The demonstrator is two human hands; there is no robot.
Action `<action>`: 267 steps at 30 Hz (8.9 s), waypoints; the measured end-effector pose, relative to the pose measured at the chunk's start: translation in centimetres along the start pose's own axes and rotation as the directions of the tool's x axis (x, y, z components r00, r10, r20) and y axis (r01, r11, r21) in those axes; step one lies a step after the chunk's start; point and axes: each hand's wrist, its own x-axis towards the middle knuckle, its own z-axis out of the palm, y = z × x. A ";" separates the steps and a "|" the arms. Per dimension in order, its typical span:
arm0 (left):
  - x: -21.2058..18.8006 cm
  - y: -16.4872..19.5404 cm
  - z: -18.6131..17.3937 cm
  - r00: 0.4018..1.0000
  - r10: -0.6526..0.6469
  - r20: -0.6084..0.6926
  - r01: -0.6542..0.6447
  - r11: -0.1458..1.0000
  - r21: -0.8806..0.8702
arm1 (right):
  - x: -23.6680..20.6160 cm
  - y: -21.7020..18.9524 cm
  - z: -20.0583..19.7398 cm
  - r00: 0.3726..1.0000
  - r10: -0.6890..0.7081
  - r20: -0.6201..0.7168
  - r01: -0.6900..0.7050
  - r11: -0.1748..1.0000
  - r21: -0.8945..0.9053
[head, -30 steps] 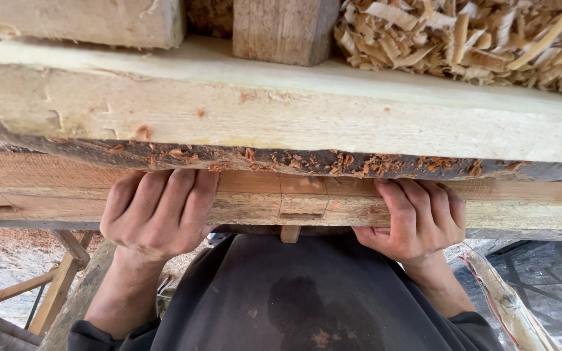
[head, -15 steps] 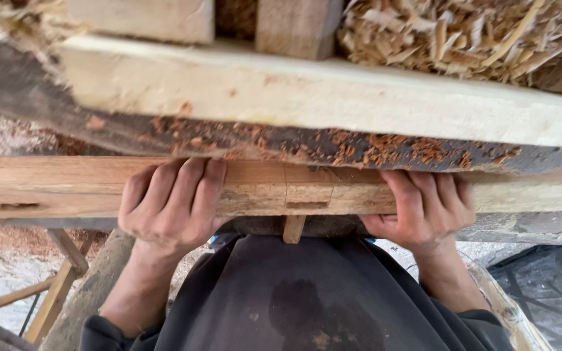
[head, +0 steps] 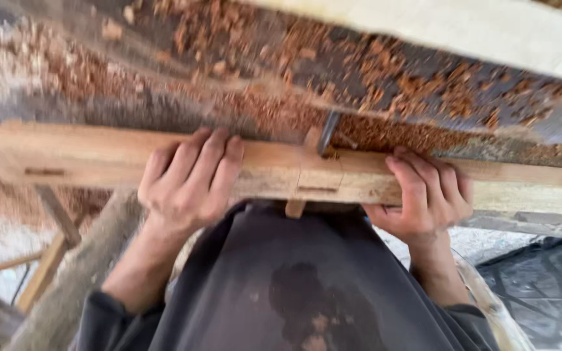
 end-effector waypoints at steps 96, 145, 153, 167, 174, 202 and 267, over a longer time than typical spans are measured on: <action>1.6 0.5 1.4 0.999 0.014 -0.042 -0.012 0.999 0.052 | -0.1 2.3 0.4 1.000 -0.015 0.005 0.015 0.996 -0.093; 1.2 1.7 1.8 0.997 -0.016 -0.071 0.020 0.999 0.045 | -0.4 3.9 0.3 0.997 -0.076 0.026 0.078 0.990 -0.117; 1.4 1.7 1.7 0.999 -0.024 -0.042 0.026 0.999 0.039 | -0.1 4.0 0.2 0.997 -0.080 0.021 0.082 0.988 -0.130; 2.2 0.8 1.6 0.998 0.003 -0.069 0.000 0.999 0.047 | 1.0 4.3 0.2 0.994 -0.106 0.028 0.109 0.983 -0.147; 3.2 0.1 2.4 0.987 0.047 -0.152 -0.035 0.996 0.081 | -0.5 4.0 0.8 0.999 -0.015 -0.029 0.011 0.991 -0.133; 2.6 -1.8 2.3 0.966 0.127 -0.227 -0.114 0.991 0.073 | -1.9 1.8 2.1 0.991 0.034 -0.133 -0.042 0.997 -0.059; -1.1 -2.0 0.6 0.999 -0.029 -0.046 0.028 0.999 -0.026 | 1.1 0.0 0.3 0.993 -0.085 -0.080 0.080 0.994 -0.070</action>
